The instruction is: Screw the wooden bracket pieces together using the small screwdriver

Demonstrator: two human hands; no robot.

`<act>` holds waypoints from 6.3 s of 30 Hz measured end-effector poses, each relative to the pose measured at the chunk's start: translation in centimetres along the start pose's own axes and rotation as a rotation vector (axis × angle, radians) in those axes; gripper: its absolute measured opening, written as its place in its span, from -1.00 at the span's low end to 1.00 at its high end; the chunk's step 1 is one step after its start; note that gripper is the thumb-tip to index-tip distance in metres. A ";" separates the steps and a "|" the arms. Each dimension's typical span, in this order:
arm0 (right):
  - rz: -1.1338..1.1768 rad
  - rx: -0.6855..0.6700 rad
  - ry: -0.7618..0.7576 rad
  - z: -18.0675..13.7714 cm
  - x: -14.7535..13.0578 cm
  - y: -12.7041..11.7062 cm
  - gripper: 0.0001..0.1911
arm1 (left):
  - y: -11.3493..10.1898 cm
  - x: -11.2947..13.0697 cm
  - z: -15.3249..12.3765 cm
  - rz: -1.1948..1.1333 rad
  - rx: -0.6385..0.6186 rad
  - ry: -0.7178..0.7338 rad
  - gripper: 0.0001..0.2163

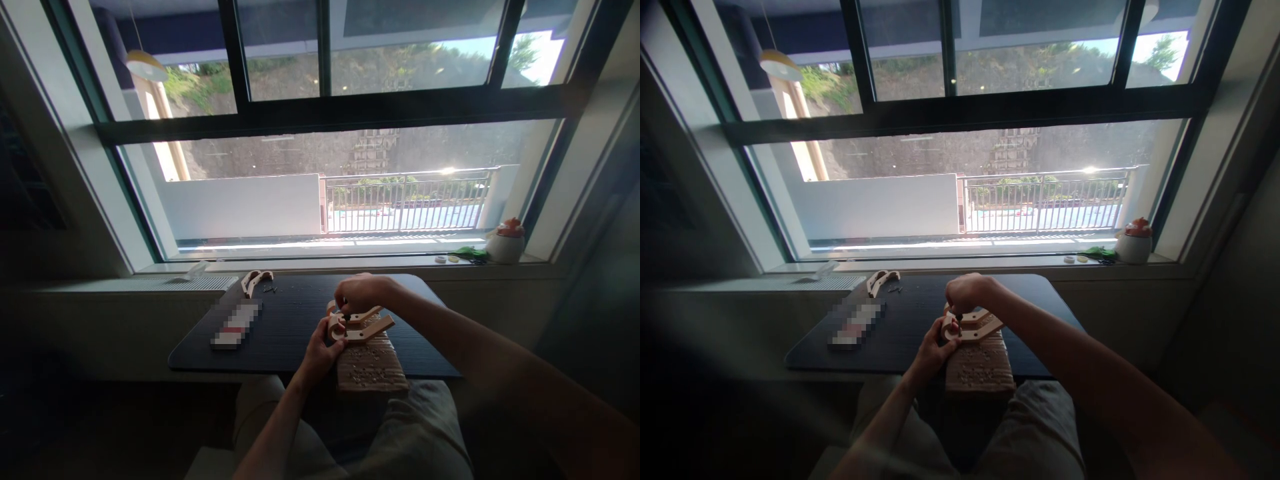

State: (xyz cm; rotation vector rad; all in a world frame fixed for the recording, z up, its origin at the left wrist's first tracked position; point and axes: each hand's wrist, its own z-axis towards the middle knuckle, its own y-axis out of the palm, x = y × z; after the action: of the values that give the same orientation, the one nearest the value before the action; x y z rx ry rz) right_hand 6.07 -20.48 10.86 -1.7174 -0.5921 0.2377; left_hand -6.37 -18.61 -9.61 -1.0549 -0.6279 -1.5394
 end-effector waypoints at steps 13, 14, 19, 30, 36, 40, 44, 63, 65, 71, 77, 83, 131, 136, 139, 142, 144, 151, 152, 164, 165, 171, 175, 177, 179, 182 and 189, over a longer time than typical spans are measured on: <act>0.027 0.043 0.035 1.2 0.2 2.0 -0.69 | 0.1 -0.1 -0.1 -0.020 -0.010 -0.004 -0.73; 0.027 0.040 0.040 1.3 0.2 1.9 -0.69 | 0.1 -0.1 -0.1 -0.022 -0.011 -0.002 -0.73; 0.020 -0.003 0.051 1.0 0.6 0.9 -0.63 | 0.0 -0.2 0.0 0.009 -0.011 0.014 -0.74; -0.004 0.063 -0.015 0.2 -0.2 -0.2 -0.71 | 0.0 -0.2 0.0 -0.006 -0.007 -0.002 -0.73; -0.011 0.088 -0.039 0.4 -0.4 0.2 -0.71 | 0.0 0.1 -0.1 -0.019 -0.021 -0.004 -0.74; -0.009 0.083 -0.019 0.1 -0.1 0.2 -0.71 | 0.0 0.3 -0.2 -0.008 -0.005 -0.001 -0.74; -0.007 0.060 0.000 -0.2 0.1 -0.1 -0.68 | 0.0 0.3 -0.2 0.001 -0.002 0.002 -0.74; -0.029 0.043 -0.016 0.4 0.3 1.3 -0.70 | 0.0 0.1 -0.1 -0.006 0.012 -0.002 -0.71; -0.038 0.050 0.004 0.4 0.2 1.2 -0.69 | 0.0 0.2 -0.1 -0.008 0.011 -0.001 -0.71; -0.046 0.037 0.054 -0.2 0.1 0.3 -0.56 | 0.0 0.3 -0.1 -0.014 0.005 0.005 -0.74; -0.038 0.040 -0.031 -0.5 -0.1 0.2 -0.70 | 0.0 0.3 -0.1 -0.004 0.008 0.004 -0.72; -0.056 0.065 -0.021 0.3 -0.2 0.8 -0.71 | 0.1 0.4 -0.2 0.004 0.030 -0.009 -0.72; 0.060 0.175 -0.050 0.3 -0.3 1.2 -0.73 | -0.1 0.1 -0.2 -0.007 -0.010 -0.017 -0.72; 0.053 0.182 -0.004 1.0 -0.2 1.7 -0.71 | -0.1 0.1 -0.2 -0.005 -0.006 -0.013 -0.73; 0.036 0.185 0.037 1.2 -0.2 1.7 -0.71 | -0.1 -0.1 -0.1 -0.004 -0.007 0.000 -0.72; 0.022 0.188 0.066 0.9 -0.2 1.3 -0.70 | 0.0 -0.2 -0.1 -0.016 -0.015 0.009 -0.74; 0.026 0.200 0.058 0.7 -0.2 1.2 -0.70 | 0.0 -0.2 -0.1 -0.021 -0.018 0.008 -0.74; 0.137 0.351 0.027 1.5 0.1 4.0 -0.73 | -0.1 -0.1 -0.1 0.035 -0.006 -0.002 -0.77; 0.156 0.385 0.053 1.7 0.2 4.6 -0.71 | -0.1 -0.1 -0.1 0.033 -0.006 -0.003 -0.77; 0.598 0.706 0.130 3.4 -0.1 9.8 -0.75 | 0.0 0.4 -0.1 0.015 0.008 -0.016 -0.73; 0.669 0.739 0.135 3.5 -0.1 10.3 -0.74 | 0.0 0.5 -0.1 0.018 0.011 -0.015 -0.72; 1.101 0.915 0.124 3.2 0.0 12.9 -0.73 | 0.1 0.7 -0.1 0.039 0.006 -0.018 -0.69; 1.021 0.913 0.180 2.6 0.1 12.1 -0.78 | 0.0 0.8 -0.1 0.043 0.000 0.004 -0.76; 0.905 0.887 0.223 2.1 0.4 11.0 -0.81 | 0.0 0.9 -0.2 0.042 0.008 0.008 -0.78; 0.828 0.904 0.254 1.7 0.9 9.8 -0.79 | 0.0 0.9 -0.2 0.037 0.008 0.000 -0.79; 0.841 0.967 0.270 0.9 1.8 9.3 -0.76 | -0.1 1.0 -0.2 0.031 -0.002 -0.013 -0.79; 0.734 0.614 0.221 -3.0 2.6 13.4 -0.84 | -0.2 1.2 -0.2 -0.002 0.010 -0.049 -0.73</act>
State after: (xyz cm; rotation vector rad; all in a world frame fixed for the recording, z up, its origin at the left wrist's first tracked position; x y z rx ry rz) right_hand 13.11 -23.38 -0.90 -1.2629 0.2868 0.6612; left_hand -6.64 -19.32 -8.59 -1.0873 -0.6698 -1.5152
